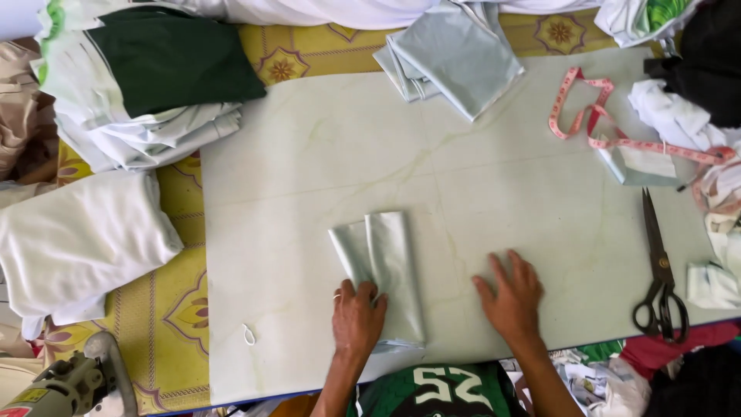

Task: Cutting fabric with scissors along a pattern, folding the piece, and marking it with a pen in a factory setting.

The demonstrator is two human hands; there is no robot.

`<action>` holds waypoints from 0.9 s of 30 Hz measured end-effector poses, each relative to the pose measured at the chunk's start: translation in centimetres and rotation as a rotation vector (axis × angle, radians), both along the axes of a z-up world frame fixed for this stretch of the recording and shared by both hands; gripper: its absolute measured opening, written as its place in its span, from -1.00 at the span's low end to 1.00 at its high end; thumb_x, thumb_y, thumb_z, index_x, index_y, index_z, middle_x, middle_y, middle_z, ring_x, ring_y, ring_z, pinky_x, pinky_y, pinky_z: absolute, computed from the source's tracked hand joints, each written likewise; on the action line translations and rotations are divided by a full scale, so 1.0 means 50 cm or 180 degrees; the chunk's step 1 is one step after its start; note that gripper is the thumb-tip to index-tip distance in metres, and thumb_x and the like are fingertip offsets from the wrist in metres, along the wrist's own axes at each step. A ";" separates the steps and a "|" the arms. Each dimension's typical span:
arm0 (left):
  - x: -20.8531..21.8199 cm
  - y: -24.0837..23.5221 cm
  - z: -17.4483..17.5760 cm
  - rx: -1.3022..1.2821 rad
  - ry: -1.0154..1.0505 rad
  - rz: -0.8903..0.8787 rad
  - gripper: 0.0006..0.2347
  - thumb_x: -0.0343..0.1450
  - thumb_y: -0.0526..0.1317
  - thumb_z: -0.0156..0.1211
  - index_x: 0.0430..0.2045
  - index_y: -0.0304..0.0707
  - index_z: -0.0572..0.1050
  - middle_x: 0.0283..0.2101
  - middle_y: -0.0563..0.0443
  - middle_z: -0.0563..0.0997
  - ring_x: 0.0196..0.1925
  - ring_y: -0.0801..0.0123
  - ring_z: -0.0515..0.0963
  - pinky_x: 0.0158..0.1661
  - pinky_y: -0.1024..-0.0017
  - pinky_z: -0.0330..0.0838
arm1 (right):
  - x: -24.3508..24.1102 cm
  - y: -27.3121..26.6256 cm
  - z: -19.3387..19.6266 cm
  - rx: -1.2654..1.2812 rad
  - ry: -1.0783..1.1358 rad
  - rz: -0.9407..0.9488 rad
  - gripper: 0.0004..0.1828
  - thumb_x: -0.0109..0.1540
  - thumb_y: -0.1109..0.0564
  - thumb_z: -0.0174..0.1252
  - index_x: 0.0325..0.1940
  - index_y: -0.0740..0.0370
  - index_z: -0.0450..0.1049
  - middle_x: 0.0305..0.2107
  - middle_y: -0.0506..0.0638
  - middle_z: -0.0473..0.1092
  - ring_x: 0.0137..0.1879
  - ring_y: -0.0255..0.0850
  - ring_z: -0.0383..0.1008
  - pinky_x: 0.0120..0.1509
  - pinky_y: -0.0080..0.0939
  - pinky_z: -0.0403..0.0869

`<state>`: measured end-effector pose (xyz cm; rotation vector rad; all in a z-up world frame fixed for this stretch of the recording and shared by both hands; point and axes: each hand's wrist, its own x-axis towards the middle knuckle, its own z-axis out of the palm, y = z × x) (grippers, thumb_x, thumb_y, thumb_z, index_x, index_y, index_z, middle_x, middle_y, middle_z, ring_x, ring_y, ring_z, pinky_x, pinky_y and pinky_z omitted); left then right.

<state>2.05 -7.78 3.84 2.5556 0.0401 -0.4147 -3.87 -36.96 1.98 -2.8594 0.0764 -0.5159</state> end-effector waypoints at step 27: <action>0.902 0.420 -0.035 -0.1010 -0.3113 0.0162 -0.44 0.34 -0.30 0.70 0.14 -0.42 0.43 0.12 -0.30 0.45 0.27 -0.18 0.24 0.22 0.04 0.20 | -0.009 0.001 -0.006 -0.0634 0.0226 -0.1060 -0.57 0.36 -0.16 -0.02 0.29 -0.14 0.42 0.23 -0.02 0.32 0.35 0.03 0.24 0.23 0.21 0.23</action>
